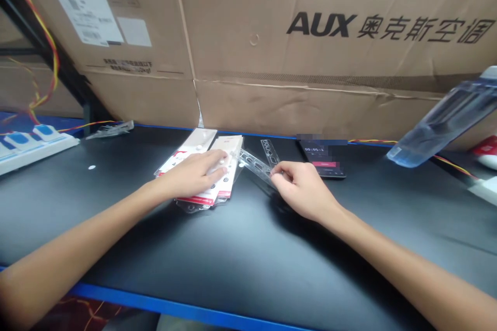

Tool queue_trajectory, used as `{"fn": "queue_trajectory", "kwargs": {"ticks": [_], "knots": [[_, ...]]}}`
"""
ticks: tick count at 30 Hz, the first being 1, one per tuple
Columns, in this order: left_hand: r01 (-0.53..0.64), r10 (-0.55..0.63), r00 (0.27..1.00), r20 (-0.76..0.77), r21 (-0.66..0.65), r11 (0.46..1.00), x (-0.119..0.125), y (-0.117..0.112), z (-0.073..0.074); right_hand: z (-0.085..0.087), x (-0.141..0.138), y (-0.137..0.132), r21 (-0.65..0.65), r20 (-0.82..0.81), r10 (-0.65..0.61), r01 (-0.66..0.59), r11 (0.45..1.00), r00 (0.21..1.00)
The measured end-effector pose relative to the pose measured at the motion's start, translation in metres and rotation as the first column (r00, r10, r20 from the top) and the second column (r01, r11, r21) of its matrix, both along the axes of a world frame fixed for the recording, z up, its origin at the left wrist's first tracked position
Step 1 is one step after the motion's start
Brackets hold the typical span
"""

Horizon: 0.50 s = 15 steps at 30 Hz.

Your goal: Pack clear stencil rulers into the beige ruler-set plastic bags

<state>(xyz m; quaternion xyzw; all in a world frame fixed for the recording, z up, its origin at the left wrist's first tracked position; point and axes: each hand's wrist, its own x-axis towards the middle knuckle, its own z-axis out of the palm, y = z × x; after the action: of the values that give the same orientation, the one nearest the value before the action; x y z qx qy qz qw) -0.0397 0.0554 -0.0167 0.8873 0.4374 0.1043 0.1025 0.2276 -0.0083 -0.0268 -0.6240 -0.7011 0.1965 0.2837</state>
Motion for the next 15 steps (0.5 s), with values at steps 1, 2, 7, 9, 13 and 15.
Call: {"fn": "queue_trajectory", "kwargs": {"ticks": [1,2,7,9,13,15], "knots": [[0.001,-0.001,1.000,-0.003,-0.003,1.000,0.0004,-0.0003,0.0002,0.0001,-0.0002,0.0002,-0.001,-0.006,-0.002,0.002,1.000,1.000],[0.000,0.000,1.000,-0.006,-0.007,1.000,0.0006,-0.0005,0.0002,0.0001,-0.0004,0.0004,-0.003,-0.012,-0.004,0.004,1.000,1.000],[-0.018,0.018,1.000,-0.013,-0.011,1.000,0.0007,-0.0003,0.0000,-0.0016,0.0006,0.0008,-0.016,-0.026,-0.013,0.013,1.000,1.000],[-0.016,0.015,1.000,-0.020,-0.009,1.000,0.0010,0.0001,0.0001,-0.0021,0.0011,0.0007,-0.018,-0.027,-0.011,0.010,1.000,1.000],[-0.006,0.006,1.000,-0.027,0.004,1.000,0.0003,0.0011,0.0007,-0.0009,0.0004,0.0003,-0.020,-0.027,0.000,0.000,1.000,1.000],[0.005,-0.005,1.000,-0.020,0.006,1.000,-0.0011,0.0014,0.0011,0.0001,-0.0004,0.0000,-0.026,-0.022,0.002,-0.003,1.000,1.000]]}}
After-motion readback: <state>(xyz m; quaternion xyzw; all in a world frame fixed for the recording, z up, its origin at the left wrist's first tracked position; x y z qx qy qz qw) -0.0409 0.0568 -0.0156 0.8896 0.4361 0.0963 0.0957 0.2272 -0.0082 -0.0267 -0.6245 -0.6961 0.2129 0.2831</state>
